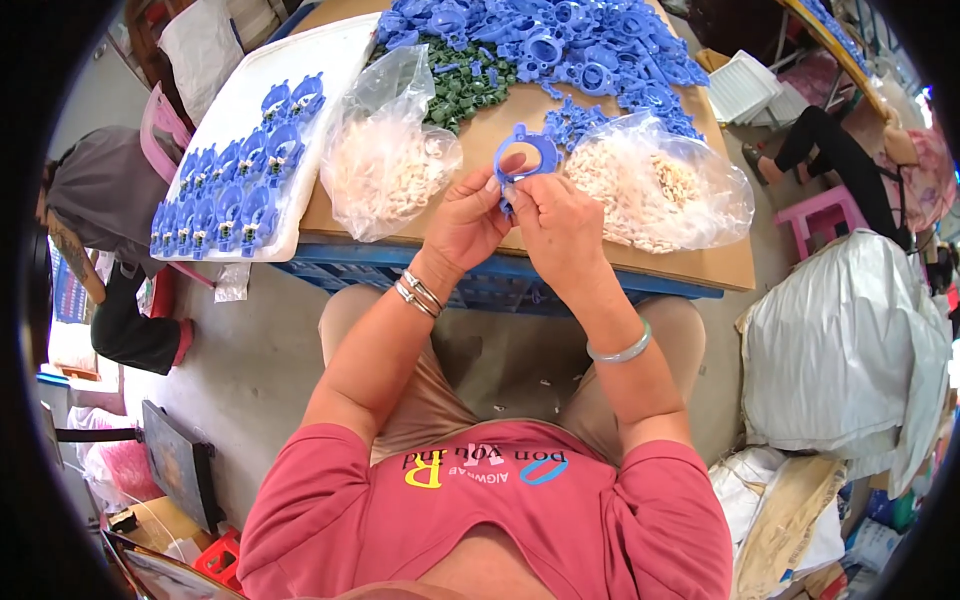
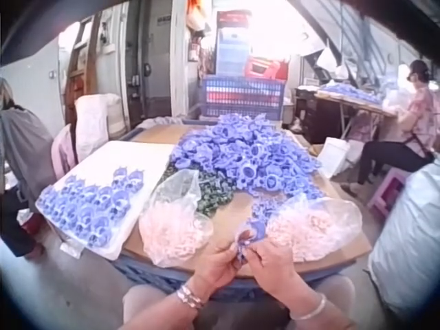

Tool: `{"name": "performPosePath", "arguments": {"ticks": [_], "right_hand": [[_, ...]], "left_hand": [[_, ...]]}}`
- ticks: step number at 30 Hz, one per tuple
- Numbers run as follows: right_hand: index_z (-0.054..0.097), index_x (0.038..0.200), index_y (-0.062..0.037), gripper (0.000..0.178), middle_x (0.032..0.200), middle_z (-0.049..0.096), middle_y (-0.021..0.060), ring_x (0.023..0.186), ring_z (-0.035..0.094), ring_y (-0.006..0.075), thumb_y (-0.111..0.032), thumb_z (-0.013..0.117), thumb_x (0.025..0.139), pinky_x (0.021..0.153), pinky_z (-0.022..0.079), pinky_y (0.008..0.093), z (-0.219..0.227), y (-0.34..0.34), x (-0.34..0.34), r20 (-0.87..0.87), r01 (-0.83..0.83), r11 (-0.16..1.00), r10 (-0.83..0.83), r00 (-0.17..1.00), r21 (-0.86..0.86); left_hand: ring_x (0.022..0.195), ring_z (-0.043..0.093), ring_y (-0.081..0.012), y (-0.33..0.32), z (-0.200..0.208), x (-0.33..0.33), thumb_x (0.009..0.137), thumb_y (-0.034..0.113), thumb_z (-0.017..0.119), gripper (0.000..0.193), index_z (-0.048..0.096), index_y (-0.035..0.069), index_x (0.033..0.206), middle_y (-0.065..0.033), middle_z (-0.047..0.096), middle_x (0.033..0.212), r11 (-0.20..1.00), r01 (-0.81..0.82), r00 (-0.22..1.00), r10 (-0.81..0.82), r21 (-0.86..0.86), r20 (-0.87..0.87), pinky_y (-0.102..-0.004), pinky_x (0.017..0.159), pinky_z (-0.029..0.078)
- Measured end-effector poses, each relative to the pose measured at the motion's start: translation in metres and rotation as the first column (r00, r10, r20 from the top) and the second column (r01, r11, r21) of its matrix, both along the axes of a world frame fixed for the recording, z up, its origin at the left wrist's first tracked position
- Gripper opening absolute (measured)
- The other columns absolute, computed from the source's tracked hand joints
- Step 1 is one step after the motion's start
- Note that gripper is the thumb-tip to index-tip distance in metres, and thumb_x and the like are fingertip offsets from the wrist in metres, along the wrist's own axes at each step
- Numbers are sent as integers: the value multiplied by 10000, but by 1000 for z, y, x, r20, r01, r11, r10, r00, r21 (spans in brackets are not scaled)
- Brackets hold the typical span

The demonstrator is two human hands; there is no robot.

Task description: Assembling small white decorations onto blue circular plastic frames in a workshop setting.

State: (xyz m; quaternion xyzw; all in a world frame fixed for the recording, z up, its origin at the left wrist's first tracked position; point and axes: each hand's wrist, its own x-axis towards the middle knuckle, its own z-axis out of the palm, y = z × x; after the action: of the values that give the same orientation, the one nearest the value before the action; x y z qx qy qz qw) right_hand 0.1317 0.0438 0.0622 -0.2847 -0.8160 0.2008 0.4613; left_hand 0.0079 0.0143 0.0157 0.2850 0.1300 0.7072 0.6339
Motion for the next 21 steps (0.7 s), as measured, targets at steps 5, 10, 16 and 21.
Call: {"name": "performPosePath", "arguments": {"ticks": [5, 10, 16, 21], "right_hand": [[587, 812, -27, 91, 723, 585, 107, 637, 570, 269, -44, 590, 723, 545, 452, 335, 1, 2, 0, -7, -116, 990, 117, 993, 77], [589, 813, -24, 102, 732, 588, 110, 642, 573, 266, -28, 591, 711, 543, 454, 327, 2, 2, 2, 35, -105, 985, 101, 994, 139], [594, 797, -22, 95, 722, 586, 102, 638, 573, 258, -19, 598, 703, 543, 454, 318, 0, 1, 0, 43, -67, 982, 61, 997, 179], [598, 767, -13, 73, 716, 580, 93, 621, 565, 245, -17, 611, 696, 548, 455, 303, -3, 3, 0, -74, -82, 995, 85, 994, 49]], "left_hand": [[861, 549, -132, 0, -2, -4, 878, 134, 458, 306, 475, 21, 1162, -57, 557, 1027, 999, 40, 998, -41, 10, 54, -272, 700, 468], [855, 549, -125, -3, -1, -5, 880, 138, 457, 308, 471, 21, 1165, -53, 555, 1028, 998, 69, 997, -69, 14, 37, -268, 692, 470], [854, 548, -118, -3, 0, -5, 881, 135, 456, 318, 459, 26, 1180, -43, 554, 1027, 997, 73, 997, -73, -17, 7, -271, 697, 472], [909, 532, -121, -1, -1, -3, 883, 122, 445, 328, 444, 30, 1198, -49, 543, 1060, 997, 71, 997, -71, 22, -13, -282, 744, 463]]}}
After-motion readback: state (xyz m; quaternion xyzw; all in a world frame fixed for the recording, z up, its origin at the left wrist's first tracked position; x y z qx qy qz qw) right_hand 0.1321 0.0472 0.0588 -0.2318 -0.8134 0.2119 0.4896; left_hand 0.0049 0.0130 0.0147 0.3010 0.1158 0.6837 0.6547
